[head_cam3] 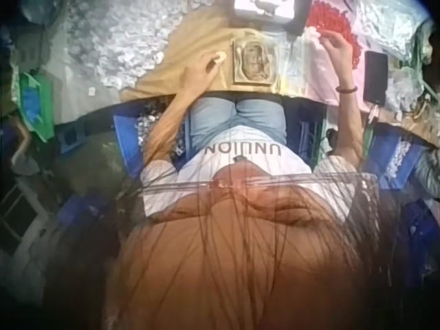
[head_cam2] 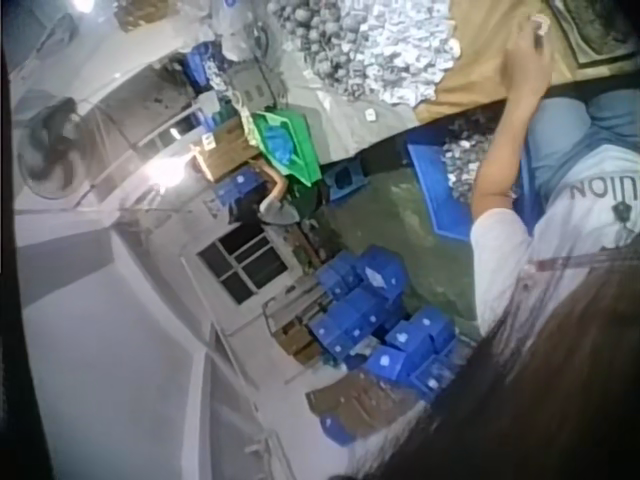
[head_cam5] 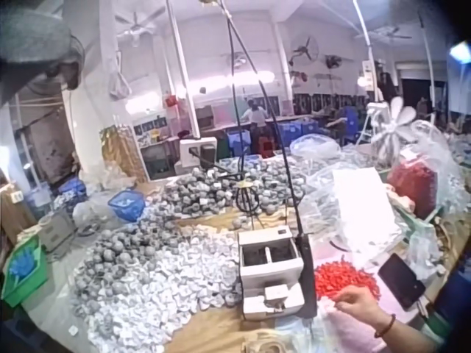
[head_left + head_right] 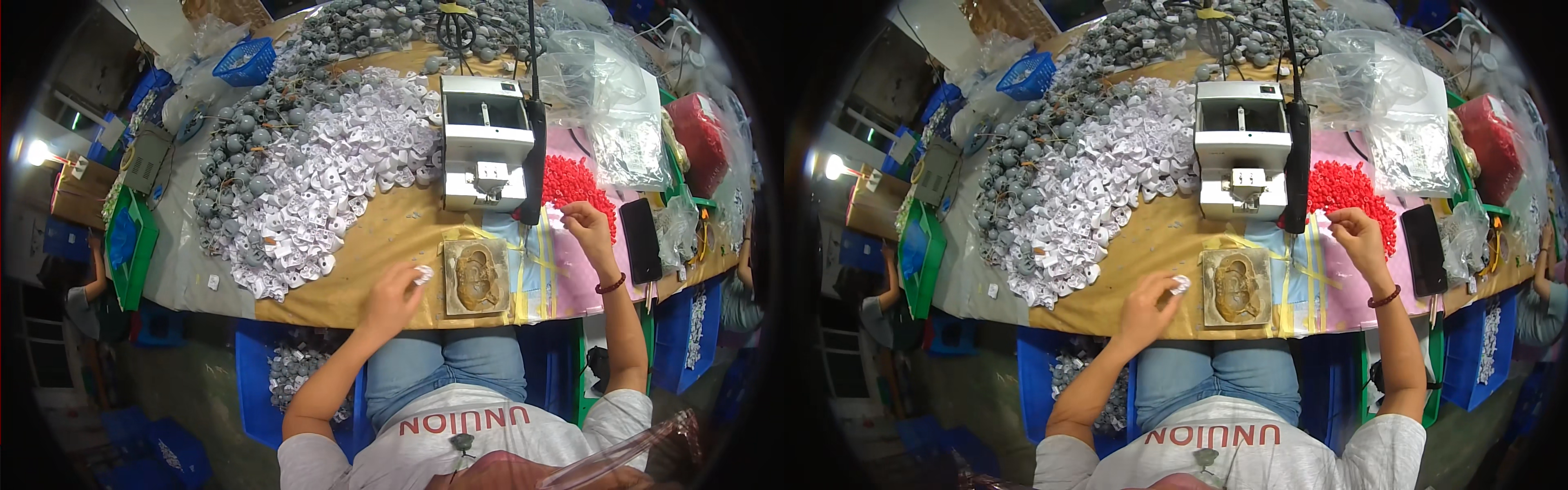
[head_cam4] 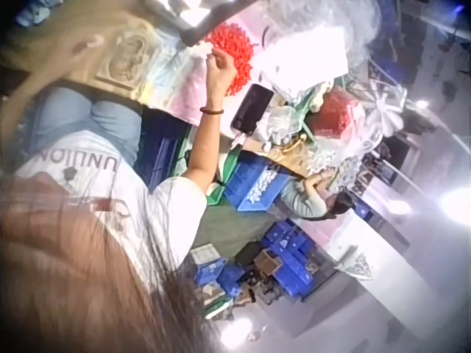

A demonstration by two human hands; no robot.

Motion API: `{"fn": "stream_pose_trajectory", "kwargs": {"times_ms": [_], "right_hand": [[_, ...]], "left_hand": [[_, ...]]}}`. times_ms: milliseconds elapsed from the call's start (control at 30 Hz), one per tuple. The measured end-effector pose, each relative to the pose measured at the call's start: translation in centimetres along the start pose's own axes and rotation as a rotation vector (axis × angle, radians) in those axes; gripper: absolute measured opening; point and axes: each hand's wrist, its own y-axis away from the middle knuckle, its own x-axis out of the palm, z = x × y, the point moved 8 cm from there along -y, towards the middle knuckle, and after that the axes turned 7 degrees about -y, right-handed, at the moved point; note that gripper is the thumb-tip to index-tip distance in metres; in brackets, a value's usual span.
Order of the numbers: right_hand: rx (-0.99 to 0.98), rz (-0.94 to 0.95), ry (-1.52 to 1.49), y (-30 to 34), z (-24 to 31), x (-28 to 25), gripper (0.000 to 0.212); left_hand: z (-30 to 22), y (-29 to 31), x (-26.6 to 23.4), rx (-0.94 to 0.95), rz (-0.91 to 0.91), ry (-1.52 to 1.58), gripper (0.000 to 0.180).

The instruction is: Assembling small grey toy components using a mold and an electric screwdriver at a factory workbench.

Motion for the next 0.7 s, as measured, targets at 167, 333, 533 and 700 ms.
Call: {"fn": "stream_pose_trajectory", "kwargs": {"times_ms": [167, 333, 533, 700], "right_hand": [[0.072, 0.207, -0.234, 1.6, 3.5, 6.6, 0.02], [-0.215, 0.386, -0.029, 3.9, 8.6, 13.5, 0.017], [-0.694, 0.446, 0.376, 6.2, 9.3, 18.0, 0.021], [-0.815, 0.374, 0.546, 7.2, 9.5, 18.3, 0.027]], "left_hand": [[-6.2, -1.9, 3.8, 0.325, -0.037, -0.04, 0.021], [-5.3, -3.2, 6.3, 0.239, -0.068, -0.098, 0.035], [-4.4, -3.9, 5.6, 0.186, 0.02, 0.06, 0.049], [0.0, -10.2, -3.1, 0.19, -0.081, -0.119, 0.036]]}}
